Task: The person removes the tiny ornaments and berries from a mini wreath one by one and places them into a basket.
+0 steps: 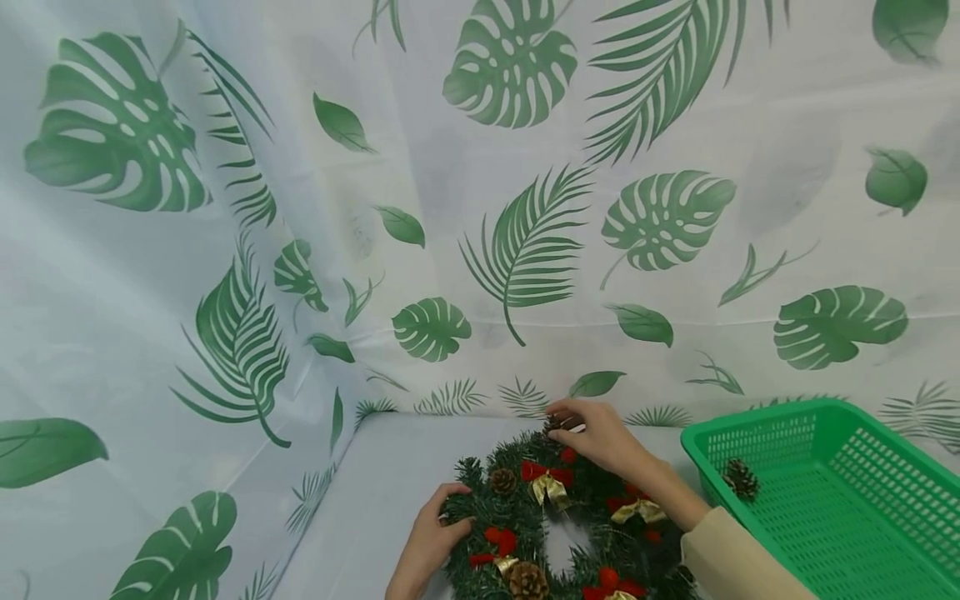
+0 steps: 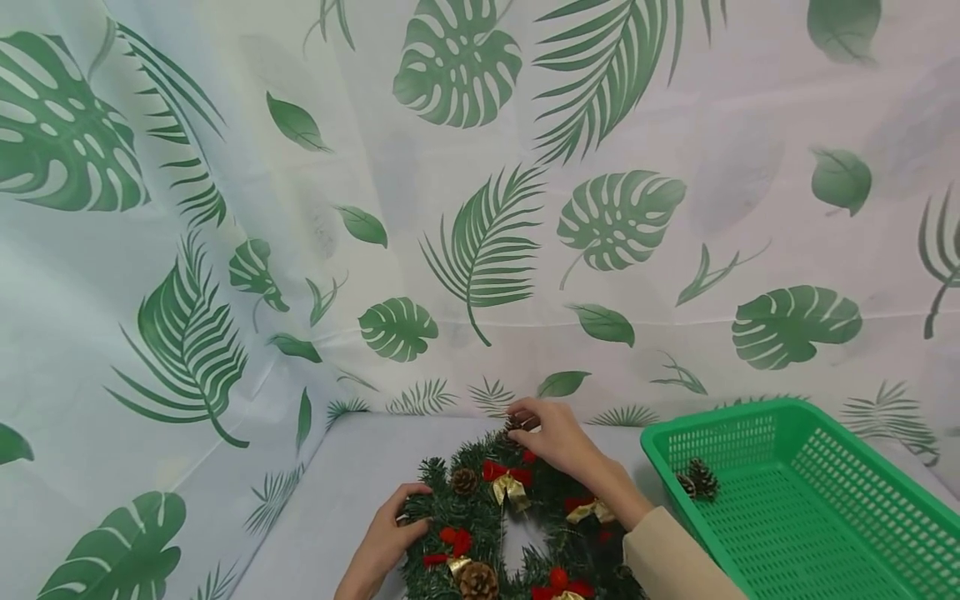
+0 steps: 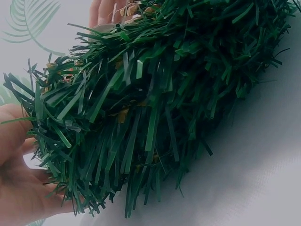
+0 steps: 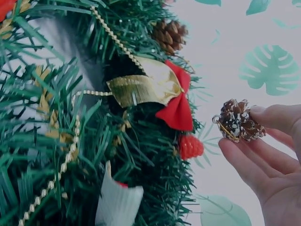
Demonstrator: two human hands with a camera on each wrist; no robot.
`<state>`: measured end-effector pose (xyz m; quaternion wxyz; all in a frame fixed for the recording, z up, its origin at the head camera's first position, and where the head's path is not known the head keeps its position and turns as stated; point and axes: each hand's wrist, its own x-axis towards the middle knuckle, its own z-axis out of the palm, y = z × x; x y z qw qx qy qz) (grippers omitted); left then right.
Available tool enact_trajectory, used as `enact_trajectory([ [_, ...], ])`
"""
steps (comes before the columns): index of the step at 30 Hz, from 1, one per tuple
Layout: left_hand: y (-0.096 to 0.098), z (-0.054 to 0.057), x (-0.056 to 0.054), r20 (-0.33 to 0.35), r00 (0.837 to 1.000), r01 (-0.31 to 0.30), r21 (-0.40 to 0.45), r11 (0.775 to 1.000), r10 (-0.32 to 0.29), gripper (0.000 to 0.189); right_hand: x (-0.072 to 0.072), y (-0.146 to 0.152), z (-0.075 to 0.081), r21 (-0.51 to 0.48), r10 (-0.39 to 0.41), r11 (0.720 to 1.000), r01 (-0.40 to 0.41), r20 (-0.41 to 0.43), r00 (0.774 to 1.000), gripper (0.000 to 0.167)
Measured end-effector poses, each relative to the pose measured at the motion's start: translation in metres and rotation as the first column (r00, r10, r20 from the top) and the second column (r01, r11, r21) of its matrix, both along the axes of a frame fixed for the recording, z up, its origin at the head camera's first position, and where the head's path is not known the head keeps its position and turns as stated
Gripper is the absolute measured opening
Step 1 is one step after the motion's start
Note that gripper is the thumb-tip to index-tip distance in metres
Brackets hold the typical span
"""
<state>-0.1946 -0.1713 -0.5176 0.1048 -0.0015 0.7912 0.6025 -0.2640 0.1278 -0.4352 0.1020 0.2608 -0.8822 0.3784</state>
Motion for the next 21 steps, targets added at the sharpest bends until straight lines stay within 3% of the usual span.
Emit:
enact_trajectory([
  [21,0.002,0.001,0.000,0.002,1.000,0.000,-0.027,1.000,0.000,0.044,0.016,0.038,0.015,-0.003,-0.044,0.999,0.044,0.003,0.999,0.030],
])
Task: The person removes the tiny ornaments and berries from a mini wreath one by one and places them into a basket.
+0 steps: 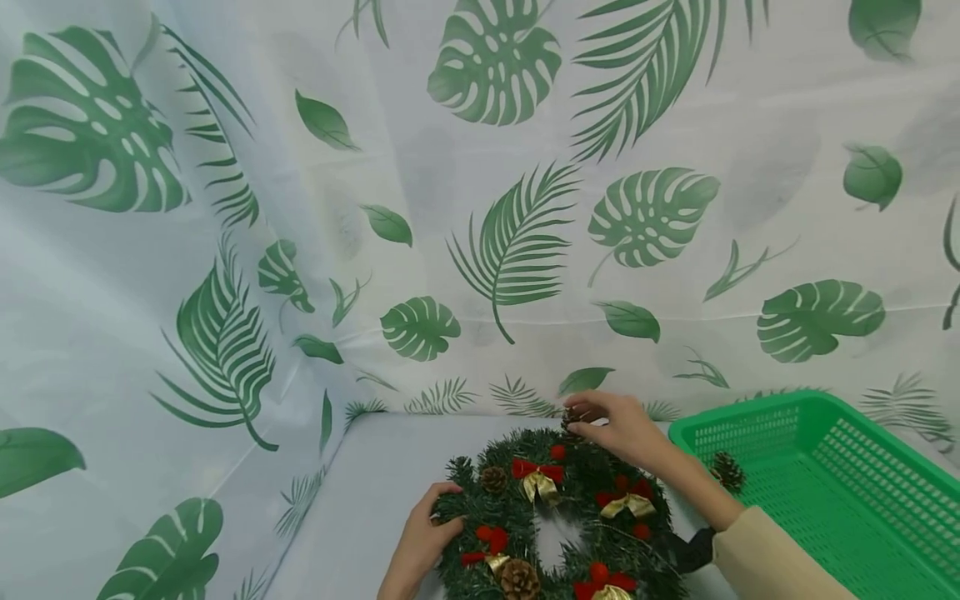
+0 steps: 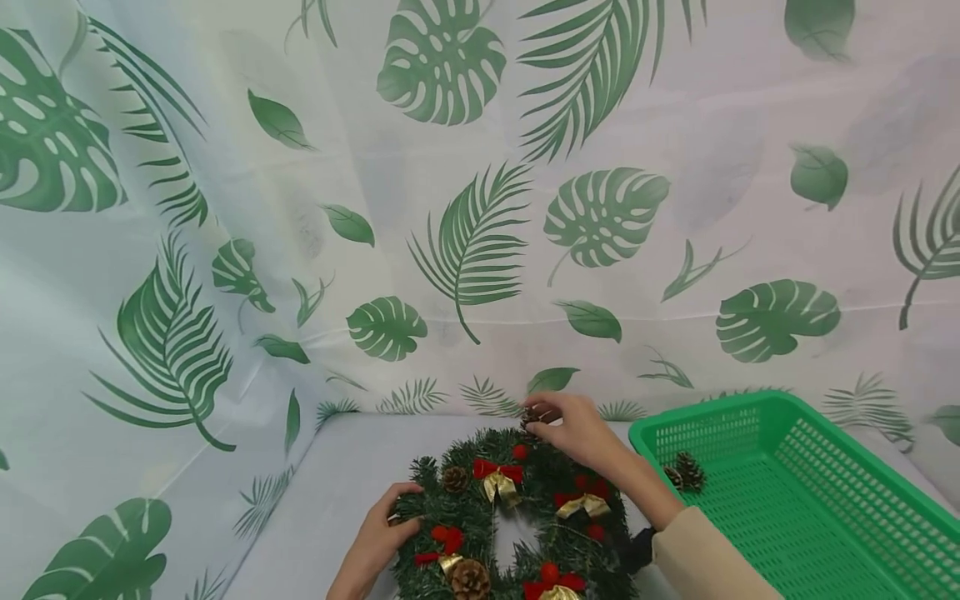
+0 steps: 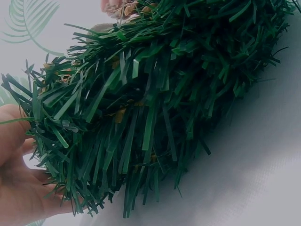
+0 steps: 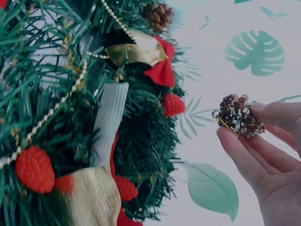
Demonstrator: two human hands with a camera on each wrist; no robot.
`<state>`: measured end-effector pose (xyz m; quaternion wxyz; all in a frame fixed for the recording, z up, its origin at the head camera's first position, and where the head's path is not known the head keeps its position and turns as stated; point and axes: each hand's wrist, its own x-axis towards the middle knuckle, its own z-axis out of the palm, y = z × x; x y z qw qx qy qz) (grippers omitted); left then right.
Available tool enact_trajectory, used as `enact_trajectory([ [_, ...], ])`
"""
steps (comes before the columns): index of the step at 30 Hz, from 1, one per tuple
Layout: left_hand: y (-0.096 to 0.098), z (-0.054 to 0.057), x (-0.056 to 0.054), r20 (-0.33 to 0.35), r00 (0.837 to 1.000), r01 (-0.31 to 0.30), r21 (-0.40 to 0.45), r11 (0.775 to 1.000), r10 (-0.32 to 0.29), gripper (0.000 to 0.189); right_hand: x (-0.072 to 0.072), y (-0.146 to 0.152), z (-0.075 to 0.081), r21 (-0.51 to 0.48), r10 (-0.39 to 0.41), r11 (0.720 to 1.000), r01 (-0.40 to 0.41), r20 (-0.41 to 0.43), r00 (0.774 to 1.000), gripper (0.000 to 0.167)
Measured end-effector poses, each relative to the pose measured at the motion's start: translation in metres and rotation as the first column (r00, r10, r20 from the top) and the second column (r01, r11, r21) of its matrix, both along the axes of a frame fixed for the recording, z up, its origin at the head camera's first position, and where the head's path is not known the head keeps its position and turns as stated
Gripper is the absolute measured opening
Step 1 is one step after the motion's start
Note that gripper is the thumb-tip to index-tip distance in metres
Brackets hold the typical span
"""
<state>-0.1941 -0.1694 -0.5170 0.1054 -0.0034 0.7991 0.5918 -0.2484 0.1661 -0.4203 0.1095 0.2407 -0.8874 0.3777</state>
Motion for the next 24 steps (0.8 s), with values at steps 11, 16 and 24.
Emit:
enact_trajectory([
  [11,0.002,-0.001,-0.001,-0.009,1.000,0.014,-0.003,1.000,-0.014,0.044,0.010,0.025,0.005,0.012,-0.032,0.999,0.032,-0.030,0.999,0.029],
  [16,0.001,0.000,-0.002,0.004,1.000,0.020,-0.018,1.000,-0.019,0.044,0.013,0.034,0.006,0.012,-0.033,0.999,0.034,-0.040,0.999,0.030],
  [24,-0.001,-0.001,-0.002,-0.001,1.000,0.017,-0.041,0.999,-0.017,0.042,0.021,0.048,0.010,-0.001,-0.056,0.998,0.056,0.002,0.998,0.028],
])
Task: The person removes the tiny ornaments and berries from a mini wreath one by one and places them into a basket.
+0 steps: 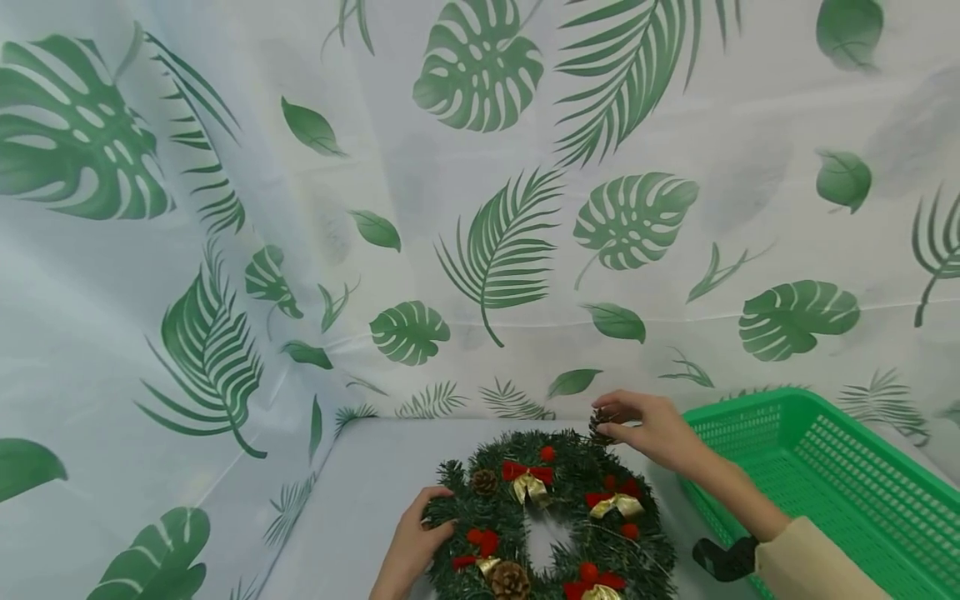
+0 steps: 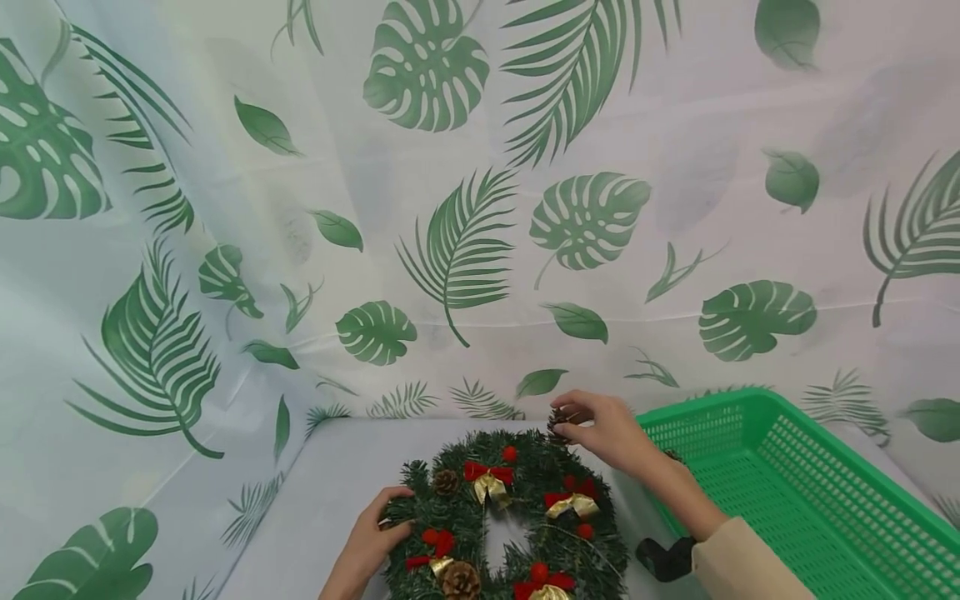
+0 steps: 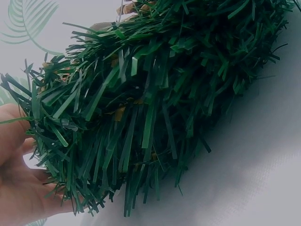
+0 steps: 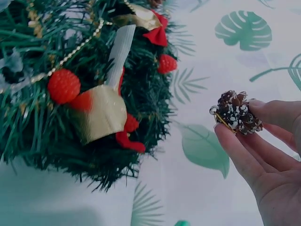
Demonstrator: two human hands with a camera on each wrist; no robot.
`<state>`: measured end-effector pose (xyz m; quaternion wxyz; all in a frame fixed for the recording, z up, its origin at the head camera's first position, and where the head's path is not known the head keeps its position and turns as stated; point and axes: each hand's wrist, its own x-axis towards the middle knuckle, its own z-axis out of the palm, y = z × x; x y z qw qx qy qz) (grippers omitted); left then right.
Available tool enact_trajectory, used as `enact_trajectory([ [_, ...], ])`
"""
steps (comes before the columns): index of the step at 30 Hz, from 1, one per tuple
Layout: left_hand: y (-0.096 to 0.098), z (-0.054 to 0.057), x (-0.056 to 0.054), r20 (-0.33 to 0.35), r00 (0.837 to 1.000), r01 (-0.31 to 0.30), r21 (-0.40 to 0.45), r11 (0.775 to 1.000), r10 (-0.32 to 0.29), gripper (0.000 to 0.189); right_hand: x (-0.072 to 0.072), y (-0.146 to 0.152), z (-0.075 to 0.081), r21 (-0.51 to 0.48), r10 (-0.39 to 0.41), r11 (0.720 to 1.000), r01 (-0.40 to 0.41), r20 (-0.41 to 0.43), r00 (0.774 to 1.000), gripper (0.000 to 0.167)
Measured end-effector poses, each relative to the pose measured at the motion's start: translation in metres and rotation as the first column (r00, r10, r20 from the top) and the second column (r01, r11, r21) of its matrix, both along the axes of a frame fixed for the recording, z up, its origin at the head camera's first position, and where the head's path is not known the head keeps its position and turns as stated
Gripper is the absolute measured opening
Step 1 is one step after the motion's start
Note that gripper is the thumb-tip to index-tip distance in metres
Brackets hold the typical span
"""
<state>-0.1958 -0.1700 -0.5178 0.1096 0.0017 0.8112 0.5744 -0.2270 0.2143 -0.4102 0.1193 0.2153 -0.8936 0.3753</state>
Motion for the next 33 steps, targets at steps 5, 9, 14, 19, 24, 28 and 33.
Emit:
enact_trajectory([
  [5,0.000,0.000,0.000,-0.019,1.000,0.001,-0.001,1.000,-0.001,0.043,0.003,0.007,0.002,0.012,-0.013,1.000,0.013,0.001,1.000,0.027],
  [9,0.002,0.000,0.000,-0.031,1.000,-0.001,-0.007,1.000,0.001,0.044,0.007,0.015,0.004,0.021,-0.035,0.999,0.035,0.028,0.999,0.030],
  [14,0.002,0.001,0.000,-0.026,1.000,-0.005,-0.012,1.000,0.004,0.044,0.012,0.026,0.005,0.052,-0.067,0.997,0.065,0.026,0.997,0.031],
  [19,0.001,0.000,0.000,-0.035,0.999,-0.001,-0.027,1.000,0.000,0.043,0.015,0.036,0.004,0.056,-0.086,0.995,0.085,0.028,0.996,0.031],
  [24,0.001,0.000,0.001,-0.037,0.999,0.012,-0.034,0.999,-0.013,0.042,0.017,0.046,0.004,0.066,-0.112,0.992,0.110,0.026,0.993,0.031],
  [28,0.000,0.000,0.001,-0.039,0.999,0.016,-0.043,0.999,-0.017,0.042,0.019,0.053,0.005,0.072,-0.122,0.990,0.120,0.021,0.992,0.031],
  [33,0.000,0.001,-0.001,-0.037,0.999,0.009,-0.044,0.999,-0.011,0.042,0.020,0.062,0.006,0.089,-0.119,0.989,0.118,0.012,0.993,0.032],
])
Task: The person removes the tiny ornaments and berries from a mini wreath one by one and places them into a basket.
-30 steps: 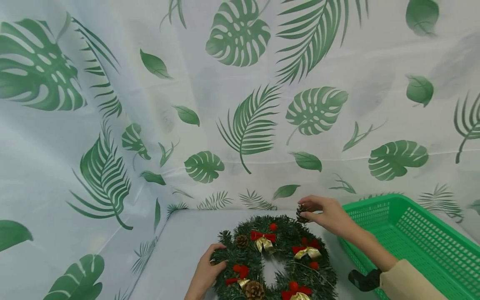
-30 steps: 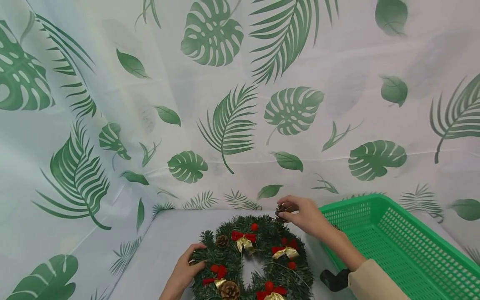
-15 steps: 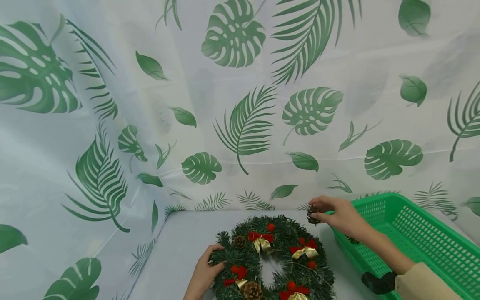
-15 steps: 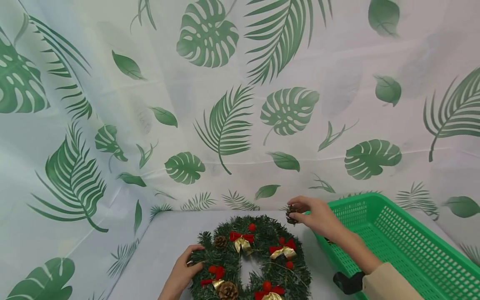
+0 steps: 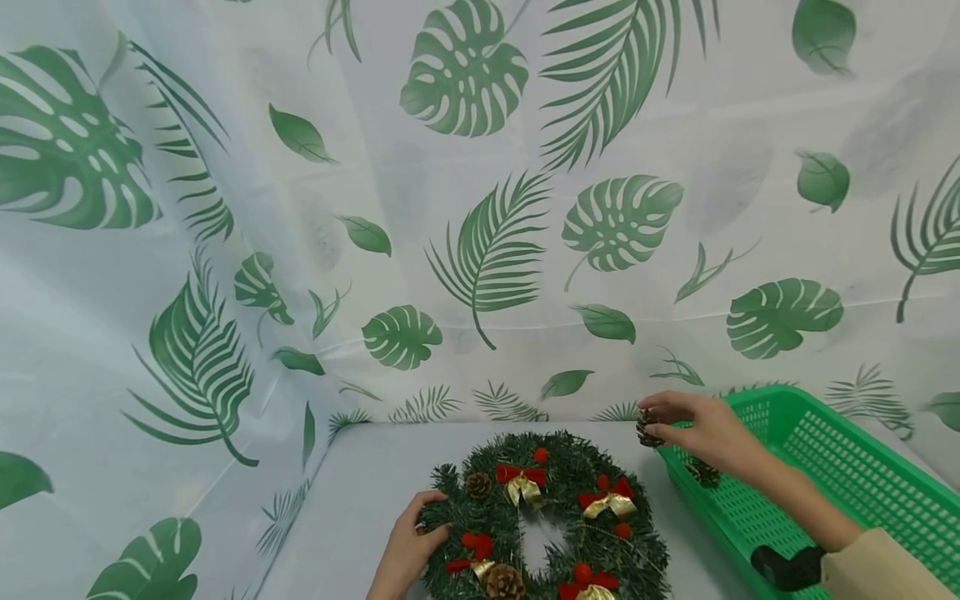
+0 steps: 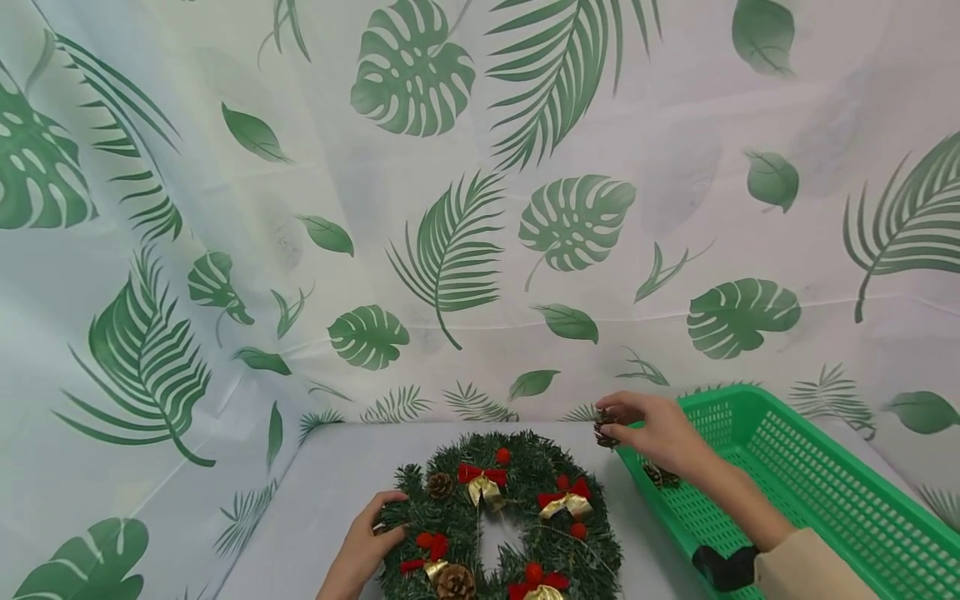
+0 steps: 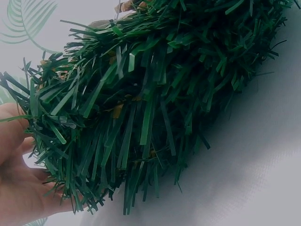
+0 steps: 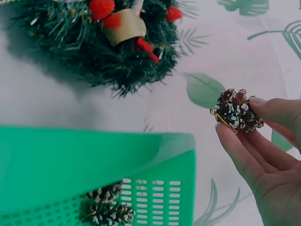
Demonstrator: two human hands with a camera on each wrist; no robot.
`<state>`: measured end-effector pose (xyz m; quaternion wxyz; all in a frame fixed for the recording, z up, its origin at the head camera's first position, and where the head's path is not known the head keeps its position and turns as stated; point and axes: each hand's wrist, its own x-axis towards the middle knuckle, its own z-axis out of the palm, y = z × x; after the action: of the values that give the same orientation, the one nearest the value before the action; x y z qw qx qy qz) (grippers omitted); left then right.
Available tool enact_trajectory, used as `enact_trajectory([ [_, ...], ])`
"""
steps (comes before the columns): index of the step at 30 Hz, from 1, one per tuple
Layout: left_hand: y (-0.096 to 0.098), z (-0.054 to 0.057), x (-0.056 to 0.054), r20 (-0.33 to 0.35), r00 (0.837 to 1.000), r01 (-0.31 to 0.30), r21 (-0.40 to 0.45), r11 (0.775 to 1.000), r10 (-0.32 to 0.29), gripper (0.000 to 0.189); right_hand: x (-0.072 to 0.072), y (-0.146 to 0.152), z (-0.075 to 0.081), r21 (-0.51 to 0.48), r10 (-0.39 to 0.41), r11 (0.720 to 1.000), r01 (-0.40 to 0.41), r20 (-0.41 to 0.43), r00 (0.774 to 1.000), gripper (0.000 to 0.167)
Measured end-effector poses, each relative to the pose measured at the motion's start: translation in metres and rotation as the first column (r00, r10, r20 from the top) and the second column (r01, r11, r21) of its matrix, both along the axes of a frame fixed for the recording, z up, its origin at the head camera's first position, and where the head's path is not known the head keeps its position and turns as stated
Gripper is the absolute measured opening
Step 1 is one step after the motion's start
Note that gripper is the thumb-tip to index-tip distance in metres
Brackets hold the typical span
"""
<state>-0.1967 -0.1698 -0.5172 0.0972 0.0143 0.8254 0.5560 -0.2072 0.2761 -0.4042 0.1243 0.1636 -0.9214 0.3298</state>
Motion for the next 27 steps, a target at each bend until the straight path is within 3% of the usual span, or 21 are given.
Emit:
enact_trajectory([
  [17,0.002,0.000,0.002,-0.018,1.000,-0.004,-0.004,1.000,0.004,0.042,0.010,0.028,0.000,0.065,-0.078,0.995,0.080,-0.028,0.997,0.028],
  [27,0.001,0.000,0.001,-0.008,1.000,-0.008,-0.001,1.000,0.008,0.043,0.014,0.046,-0.006,0.060,-0.095,0.994,0.094,0.002,0.996,0.035],
])
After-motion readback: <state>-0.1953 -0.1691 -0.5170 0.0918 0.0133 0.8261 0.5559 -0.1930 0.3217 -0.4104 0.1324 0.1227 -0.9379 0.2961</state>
